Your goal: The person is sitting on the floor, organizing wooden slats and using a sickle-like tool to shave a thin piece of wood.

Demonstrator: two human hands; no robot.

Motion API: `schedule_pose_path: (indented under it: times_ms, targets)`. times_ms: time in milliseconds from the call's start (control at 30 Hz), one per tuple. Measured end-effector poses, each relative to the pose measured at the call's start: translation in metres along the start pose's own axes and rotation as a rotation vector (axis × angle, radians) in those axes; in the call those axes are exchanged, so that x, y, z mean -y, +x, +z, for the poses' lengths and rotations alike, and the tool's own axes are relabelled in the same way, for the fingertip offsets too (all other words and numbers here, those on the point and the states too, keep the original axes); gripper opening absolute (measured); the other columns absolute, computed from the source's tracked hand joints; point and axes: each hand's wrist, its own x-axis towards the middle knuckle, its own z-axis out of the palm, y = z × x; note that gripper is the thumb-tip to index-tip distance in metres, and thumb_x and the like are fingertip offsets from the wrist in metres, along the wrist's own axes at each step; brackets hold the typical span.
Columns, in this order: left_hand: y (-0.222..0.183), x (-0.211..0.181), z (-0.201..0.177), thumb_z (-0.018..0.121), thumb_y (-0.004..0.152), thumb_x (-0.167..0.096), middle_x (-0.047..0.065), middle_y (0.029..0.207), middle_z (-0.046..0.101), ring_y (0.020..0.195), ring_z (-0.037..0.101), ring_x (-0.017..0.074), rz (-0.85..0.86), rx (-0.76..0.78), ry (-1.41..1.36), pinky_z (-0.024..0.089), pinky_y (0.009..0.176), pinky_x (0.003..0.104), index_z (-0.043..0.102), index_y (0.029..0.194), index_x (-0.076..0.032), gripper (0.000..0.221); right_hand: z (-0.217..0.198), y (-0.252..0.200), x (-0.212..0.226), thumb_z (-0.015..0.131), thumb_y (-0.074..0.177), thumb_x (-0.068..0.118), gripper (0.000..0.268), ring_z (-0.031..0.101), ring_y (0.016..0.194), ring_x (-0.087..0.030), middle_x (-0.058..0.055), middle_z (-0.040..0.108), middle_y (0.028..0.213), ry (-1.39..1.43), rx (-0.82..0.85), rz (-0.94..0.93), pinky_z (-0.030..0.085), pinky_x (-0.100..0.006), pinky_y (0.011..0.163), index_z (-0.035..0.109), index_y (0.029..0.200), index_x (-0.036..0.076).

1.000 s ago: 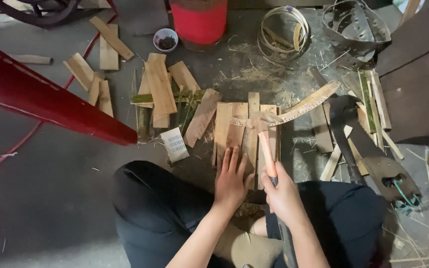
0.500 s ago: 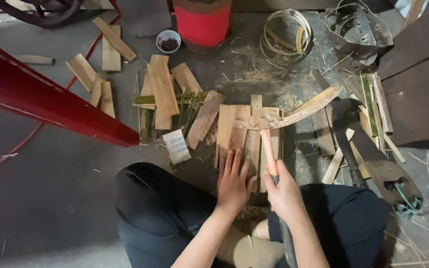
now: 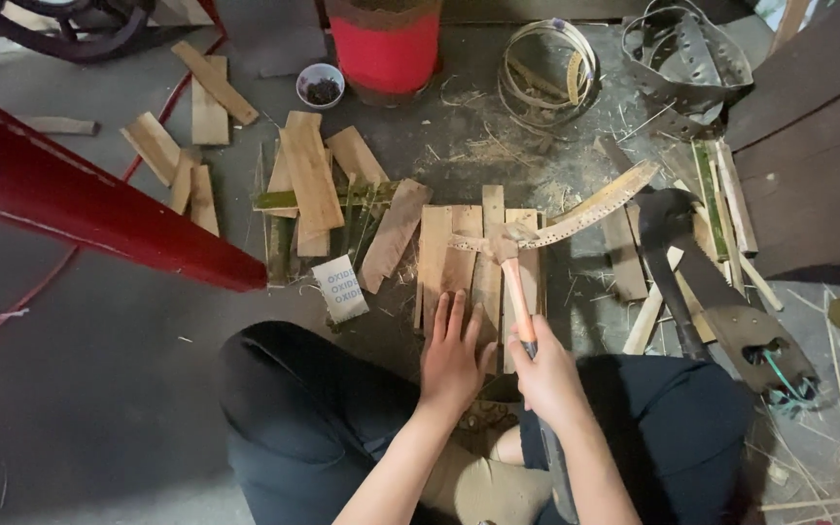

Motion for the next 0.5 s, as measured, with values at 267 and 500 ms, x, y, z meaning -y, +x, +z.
schedule_pose_path:
  times_ms: [267, 500]
  targets:
    - [0.0, -0.001, -0.003, 0.048, 0.105, -0.047, 0.017, 0.166, 0.031, 0.155, 0.02, 0.0397, 0.016, -0.064, -0.011, 0.031, 0.119, 0.049, 0.049, 0.152, -0.011, 0.06, -0.025, -0.023, -0.011, 0.053, 0.103, 0.024, 0.014, 0.047, 0.043, -0.021, -0.008, 0.051, 0.059, 0.087, -0.065, -0.027, 0.043, -0.035, 0.047, 0.061, 0.11, 0.015]
    - [0.0, -0.001, 0.003, 0.042, 0.106, -0.05, 0.016, 0.166, 0.031, 0.156, 0.017, 0.0389, -0.002, -0.004, 0.056, 0.025, 0.121, 0.047, 0.043, 0.156, -0.013, 0.063, -0.019, -0.019, -0.053, 0.053, 0.102, 0.017, 0.014, 0.045, 0.045, -0.021, -0.01, 0.052, 0.068, 0.13, -0.062, 0.101, 0.044, -0.035, 0.044, 0.064, 0.11, 0.013]
